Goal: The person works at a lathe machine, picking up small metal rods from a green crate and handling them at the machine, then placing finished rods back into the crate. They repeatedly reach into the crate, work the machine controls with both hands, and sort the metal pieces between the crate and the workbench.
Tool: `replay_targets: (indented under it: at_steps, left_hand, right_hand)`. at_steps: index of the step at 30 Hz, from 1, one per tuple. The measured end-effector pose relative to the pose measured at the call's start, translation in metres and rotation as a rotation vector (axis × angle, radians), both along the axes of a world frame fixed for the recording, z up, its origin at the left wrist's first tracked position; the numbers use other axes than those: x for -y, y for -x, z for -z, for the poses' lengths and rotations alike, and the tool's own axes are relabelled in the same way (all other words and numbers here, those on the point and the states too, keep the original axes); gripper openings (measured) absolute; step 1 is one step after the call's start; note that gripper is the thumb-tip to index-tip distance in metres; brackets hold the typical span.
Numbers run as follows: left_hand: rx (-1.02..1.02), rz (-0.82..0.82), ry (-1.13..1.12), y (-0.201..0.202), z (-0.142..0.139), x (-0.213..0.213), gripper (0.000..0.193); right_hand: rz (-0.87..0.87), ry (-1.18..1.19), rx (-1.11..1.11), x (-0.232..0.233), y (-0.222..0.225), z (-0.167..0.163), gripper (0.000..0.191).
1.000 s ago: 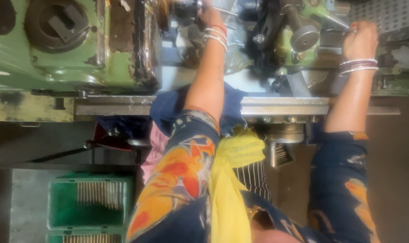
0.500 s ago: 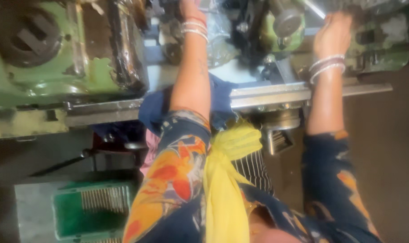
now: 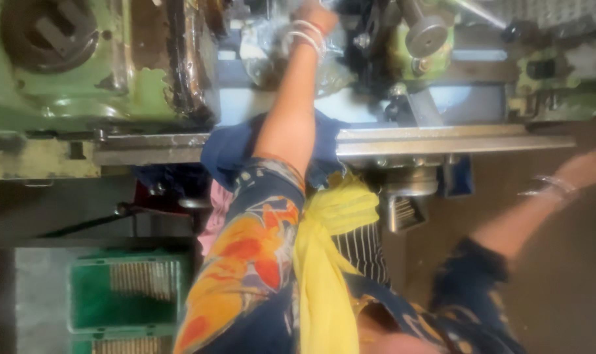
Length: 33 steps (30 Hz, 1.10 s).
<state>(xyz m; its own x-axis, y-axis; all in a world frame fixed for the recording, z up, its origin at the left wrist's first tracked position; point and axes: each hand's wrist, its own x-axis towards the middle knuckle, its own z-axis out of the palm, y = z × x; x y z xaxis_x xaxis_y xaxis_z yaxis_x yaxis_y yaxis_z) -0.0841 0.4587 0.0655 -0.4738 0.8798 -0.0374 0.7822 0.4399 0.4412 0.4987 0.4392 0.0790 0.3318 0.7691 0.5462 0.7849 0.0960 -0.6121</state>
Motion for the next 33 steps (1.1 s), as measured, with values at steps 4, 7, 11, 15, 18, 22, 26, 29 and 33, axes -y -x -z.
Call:
replay_targets:
  at_steps: [4, 7, 11, 15, 18, 22, 26, 29, 33]
  left_hand:
    - [0.113, -0.056, -0.020, -0.037, -0.023, -0.003, 0.027]
    - [0.176, -0.033, -0.073, -0.041, -0.050, 0.018, 0.025]
    - [-0.059, 0.303, -0.699, 0.000, -0.086, 0.114, 0.042]
    - [0.472, 0.360, -0.938, 0.072, -0.102, 0.277, 0.043]
    - [0.392, -0.002, -1.085, 0.107, -0.081, 0.399, 0.035]
    - [0.579, -0.674, -1.224, 0.105, -0.024, 0.493, 0.028]
    - [0.301, -0.625, -0.940, 0.054, 0.027, 0.549, 0.036]
    - [-0.129, -0.411, -0.798, 0.023, 0.056, 0.570, 0.039]
    - [-0.285, -0.271, -0.709, 0.007, 0.082, 0.581, 0.056]
  right_hand:
    - [0.131, 0.180, -0.072, 0.051, 0.089, 0.083, 0.029]
    - [0.029, 0.750, -0.028, 0.071, 0.126, 0.111, 0.029]
    - [-0.065, 0.894, 0.022, 0.085, 0.105, 0.110, 0.029]
    - [-0.249, 0.777, 0.024, 0.127, 0.116, 0.108, 0.029]
    - [-0.753, 0.653, -0.106, 0.187, 0.173, 0.101, 0.025]
    - [-1.271, 0.898, -0.240, 0.257, 0.274, 0.060, 0.022]
    - [-1.489, 1.025, -0.385, 0.323, 0.394, 0.040, 0.019]
    - [-1.283, 1.396, -0.470, 0.355, 0.474, 0.053, 0.025]
    - [-1.077, 1.746, -0.423, 0.378, 0.512, 0.068, 0.040]
